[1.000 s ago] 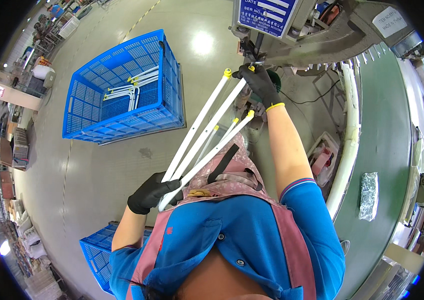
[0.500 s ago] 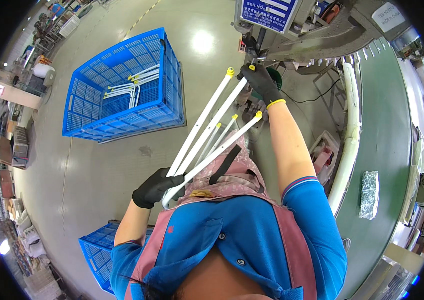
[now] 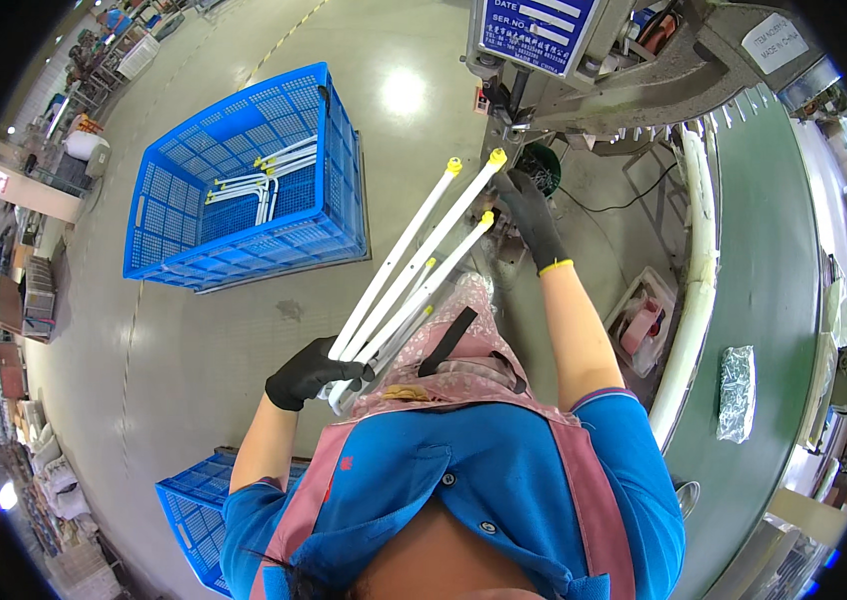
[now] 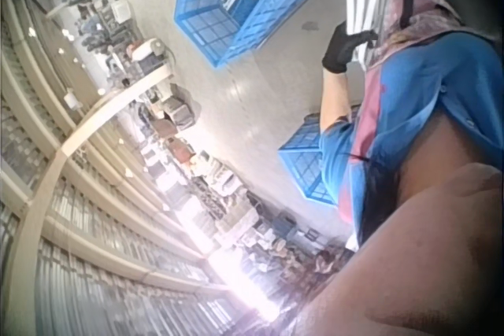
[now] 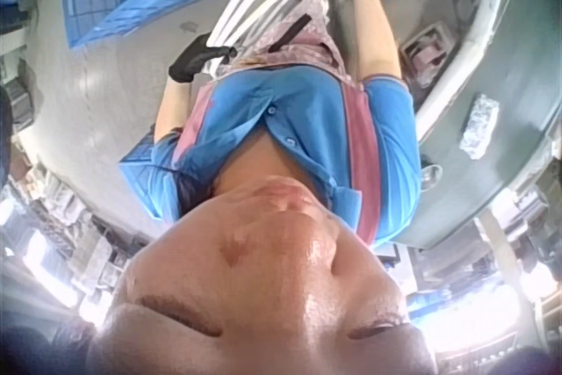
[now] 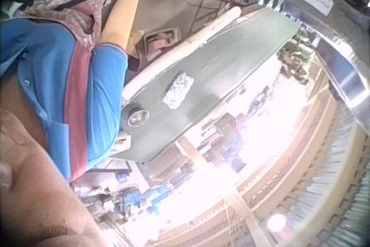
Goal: The person picks up white metal frame components from a blue crate, attaches yellow plastic caps to the ends using a machine, and returns the finished pieces to the crate. The process is repeated multiple times with consistent handling of the components.
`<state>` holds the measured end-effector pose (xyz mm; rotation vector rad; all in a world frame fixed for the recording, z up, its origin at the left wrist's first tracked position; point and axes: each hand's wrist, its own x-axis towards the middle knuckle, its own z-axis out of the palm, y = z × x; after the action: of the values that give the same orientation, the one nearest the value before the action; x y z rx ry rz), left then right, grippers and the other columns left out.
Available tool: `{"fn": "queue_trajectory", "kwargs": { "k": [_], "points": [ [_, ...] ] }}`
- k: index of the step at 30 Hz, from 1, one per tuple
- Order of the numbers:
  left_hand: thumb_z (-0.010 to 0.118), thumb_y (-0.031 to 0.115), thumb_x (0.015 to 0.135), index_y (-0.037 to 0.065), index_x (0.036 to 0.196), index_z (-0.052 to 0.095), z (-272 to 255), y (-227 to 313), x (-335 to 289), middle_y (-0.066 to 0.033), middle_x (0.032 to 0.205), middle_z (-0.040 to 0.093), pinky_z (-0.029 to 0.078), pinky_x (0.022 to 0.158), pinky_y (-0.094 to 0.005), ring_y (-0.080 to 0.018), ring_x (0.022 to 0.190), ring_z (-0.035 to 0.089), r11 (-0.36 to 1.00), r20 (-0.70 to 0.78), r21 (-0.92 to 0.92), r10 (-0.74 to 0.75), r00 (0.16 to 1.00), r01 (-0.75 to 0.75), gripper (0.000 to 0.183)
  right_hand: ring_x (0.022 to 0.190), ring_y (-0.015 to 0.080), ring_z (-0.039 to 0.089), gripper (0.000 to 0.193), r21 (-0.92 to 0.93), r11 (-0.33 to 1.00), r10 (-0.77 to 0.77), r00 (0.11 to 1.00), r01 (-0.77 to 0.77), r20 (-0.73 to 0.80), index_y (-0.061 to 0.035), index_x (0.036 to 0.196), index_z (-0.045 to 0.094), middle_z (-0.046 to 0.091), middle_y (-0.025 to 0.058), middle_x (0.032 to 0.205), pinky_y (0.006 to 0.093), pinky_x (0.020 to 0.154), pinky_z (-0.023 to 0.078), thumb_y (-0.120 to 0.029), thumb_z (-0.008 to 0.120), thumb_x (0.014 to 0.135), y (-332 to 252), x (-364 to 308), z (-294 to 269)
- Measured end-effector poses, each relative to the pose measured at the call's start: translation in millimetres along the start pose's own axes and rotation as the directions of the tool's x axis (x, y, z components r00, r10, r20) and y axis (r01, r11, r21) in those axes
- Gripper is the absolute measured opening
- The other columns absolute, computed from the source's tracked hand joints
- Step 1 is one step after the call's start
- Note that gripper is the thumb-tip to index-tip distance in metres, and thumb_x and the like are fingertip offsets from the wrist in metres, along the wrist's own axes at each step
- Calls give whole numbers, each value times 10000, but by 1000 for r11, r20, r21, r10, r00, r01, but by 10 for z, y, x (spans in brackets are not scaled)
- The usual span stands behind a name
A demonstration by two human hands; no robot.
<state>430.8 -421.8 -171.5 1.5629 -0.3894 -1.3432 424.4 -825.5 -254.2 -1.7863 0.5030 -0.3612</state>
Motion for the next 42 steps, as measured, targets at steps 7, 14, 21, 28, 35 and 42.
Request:
{"fn": "queue_trajectory", "kwargs": {
  "k": [7, 14, 21, 28, 35, 42],
  "points": [
    [707, 244, 767, -19, 1056, 592, -14, 19, -52, -95, 876, 652, 483, 692, -294, -159, 758, 602, 999, 25, -5, 41, 999, -40, 407, 677, 125, 559, 287, 33, 995, 95, 995, -95, -17, 9, 997, 623, 619, 57, 772, 280, 604, 438, -215, 642, 819, 608, -175, 82],
    [703, 229, 771, -21, 1052, 594, 107, -5, -93, -87, 866, 650, 474, 701, -292, -158, 761, 597, 999, 5, -30, 36, 999, -36, 391, 681, 120, 597, 383, 63, 978, 204, 971, -198, -122, 38, 1007, 645, 662, 60, 797, 266, 630, 479, -254, 710, 768, 119, -201, -59],
    [653, 193, 819, -43, 1119, 560, 217, 71, -211, -130, 959, 655, 483, 725, -303, -181, 817, 616, 995, -49, -44, 86, 995, -88, 393, 723, 97, 595, 326, 16, 995, 104, 965, -103, -241, 22, 959, 675, 675, 55, 822, 253, 662, 469, -221, 725, 748, -414, -193, -114],
    [646, 196, 819, -49, 1203, 507, 394, 42, -360, -158, 1036, 641, 463, 880, -331, -230, 953, 616, 984, -182, -134, 94, 979, -119, 476, 734, 77, 587, 249, 351, 918, -118, 972, 185, -203, 22, 973, 673, 670, 33, 860, 217, 678, 472, -107, 706, 763, -798, -71, -103],
    [603, 160, 846, -56, 1234, 471, 447, -18, -279, -176, 1063, 624, 458, 898, -334, -225, 988, 604, 966, -223, -215, 98, 970, -147, 463, 787, 98, 589, 291, 316, 927, -155, 974, 202, -167, 47, 967, 658, 665, 47, 886, 231, 730, 464, -105, 744, 734, -867, 111, -21],
    [573, 134, 853, -61, 1249, 451, 424, -105, -194, -170, 1037, 627, 466, 859, -329, -219, 953, 606, 963, -213, -237, 75, 974, -126, 457, 796, 108, 597, 285, 341, 900, -240, 962, 271, -131, 37, 967, 661, 676, 57, 885, 240, 738, 465, -134, 731, 751, -706, 171, -9]
  ]
}}
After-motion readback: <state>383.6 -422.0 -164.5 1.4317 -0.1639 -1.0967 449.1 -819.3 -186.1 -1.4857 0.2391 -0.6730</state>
